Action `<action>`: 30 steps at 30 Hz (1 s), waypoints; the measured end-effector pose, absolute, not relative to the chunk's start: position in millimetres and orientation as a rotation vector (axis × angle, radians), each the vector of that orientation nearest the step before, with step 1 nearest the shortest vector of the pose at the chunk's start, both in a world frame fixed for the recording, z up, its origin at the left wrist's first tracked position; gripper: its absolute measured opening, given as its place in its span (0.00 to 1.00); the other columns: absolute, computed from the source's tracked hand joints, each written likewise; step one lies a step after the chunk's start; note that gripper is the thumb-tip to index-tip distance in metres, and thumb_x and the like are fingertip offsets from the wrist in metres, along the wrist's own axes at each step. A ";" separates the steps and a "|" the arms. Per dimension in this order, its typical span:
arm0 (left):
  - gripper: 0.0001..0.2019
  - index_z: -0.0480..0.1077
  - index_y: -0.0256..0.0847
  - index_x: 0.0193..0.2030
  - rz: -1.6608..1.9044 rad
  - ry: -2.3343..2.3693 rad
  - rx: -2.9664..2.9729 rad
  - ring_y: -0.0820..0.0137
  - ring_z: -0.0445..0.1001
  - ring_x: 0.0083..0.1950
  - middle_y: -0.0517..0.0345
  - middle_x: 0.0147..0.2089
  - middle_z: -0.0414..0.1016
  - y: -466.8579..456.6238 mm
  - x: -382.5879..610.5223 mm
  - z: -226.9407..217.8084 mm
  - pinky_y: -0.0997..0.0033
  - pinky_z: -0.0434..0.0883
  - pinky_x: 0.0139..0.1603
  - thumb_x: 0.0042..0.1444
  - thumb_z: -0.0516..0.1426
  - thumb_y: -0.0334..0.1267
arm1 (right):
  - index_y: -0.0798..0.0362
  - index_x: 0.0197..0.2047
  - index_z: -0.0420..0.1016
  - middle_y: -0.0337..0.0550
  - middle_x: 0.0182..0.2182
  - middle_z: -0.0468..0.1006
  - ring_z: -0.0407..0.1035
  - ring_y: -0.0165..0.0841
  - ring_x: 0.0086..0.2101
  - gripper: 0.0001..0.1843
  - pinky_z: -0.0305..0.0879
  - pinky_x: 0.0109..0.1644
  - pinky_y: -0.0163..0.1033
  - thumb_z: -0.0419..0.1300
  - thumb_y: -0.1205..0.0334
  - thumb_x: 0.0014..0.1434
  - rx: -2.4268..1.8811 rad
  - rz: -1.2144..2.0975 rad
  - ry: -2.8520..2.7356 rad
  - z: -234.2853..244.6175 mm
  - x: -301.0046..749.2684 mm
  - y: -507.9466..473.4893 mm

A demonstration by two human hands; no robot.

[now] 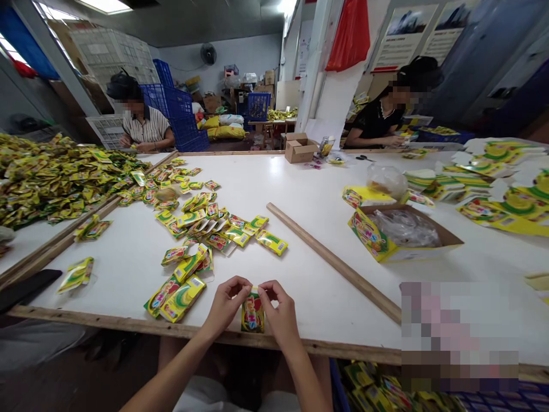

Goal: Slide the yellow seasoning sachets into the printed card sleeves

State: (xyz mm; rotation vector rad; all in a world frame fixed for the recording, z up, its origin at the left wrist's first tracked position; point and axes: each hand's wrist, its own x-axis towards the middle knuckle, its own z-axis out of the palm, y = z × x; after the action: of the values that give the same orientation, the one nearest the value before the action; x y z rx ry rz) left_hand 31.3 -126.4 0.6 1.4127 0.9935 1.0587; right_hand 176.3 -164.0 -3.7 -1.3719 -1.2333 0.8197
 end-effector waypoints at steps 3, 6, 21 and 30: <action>0.09 0.73 0.36 0.34 1.048 0.974 1.423 0.71 0.70 0.33 0.57 0.31 0.75 -126.1 28.9 -2.2 0.73 0.67 0.37 0.56 0.59 0.41 | 0.52 0.32 0.72 0.42 0.29 0.76 0.70 0.36 0.32 0.16 0.67 0.38 0.38 0.60 0.47 0.58 -1.363 0.844 -1.220 -5.2 176.6 -164.4; 0.10 0.74 0.37 0.39 1.024 0.938 1.417 0.70 0.71 0.35 0.55 0.34 0.76 -128.0 24.7 -6.2 0.73 0.68 0.38 0.55 0.60 0.41 | 0.52 0.34 0.73 0.43 0.30 0.76 0.71 0.37 0.33 0.15 0.67 0.39 0.38 0.60 0.48 0.58 -1.340 0.875 -1.207 -8.7 176.3 -166.6; 0.10 0.75 0.35 0.33 0.955 0.910 1.385 0.74 0.66 0.28 0.57 0.28 0.73 -114.7 25.3 -2.2 0.76 0.63 0.31 0.55 0.59 0.42 | 0.52 0.39 0.73 0.43 0.33 0.76 0.72 0.36 0.34 0.16 0.69 0.39 0.38 0.62 0.48 0.57 -1.335 0.914 -1.157 -16.2 174.3 -172.2; 0.11 0.76 0.36 0.37 0.962 0.883 1.425 0.69 0.73 0.35 0.53 0.34 0.77 -119.1 19.0 -4.5 0.73 0.69 0.38 0.56 0.60 0.43 | 0.52 0.40 0.73 0.43 0.33 0.77 0.72 0.36 0.34 0.14 0.70 0.39 0.38 0.61 0.50 0.57 -1.326 0.909 -1.167 -16.8 174.1 -173.2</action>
State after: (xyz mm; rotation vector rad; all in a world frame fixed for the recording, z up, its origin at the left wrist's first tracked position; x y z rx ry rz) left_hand 19.0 -119.1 -4.5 1.4254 0.8832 0.9624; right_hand 174.1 -173.2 -16.8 -1.3262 -1.1666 0.9088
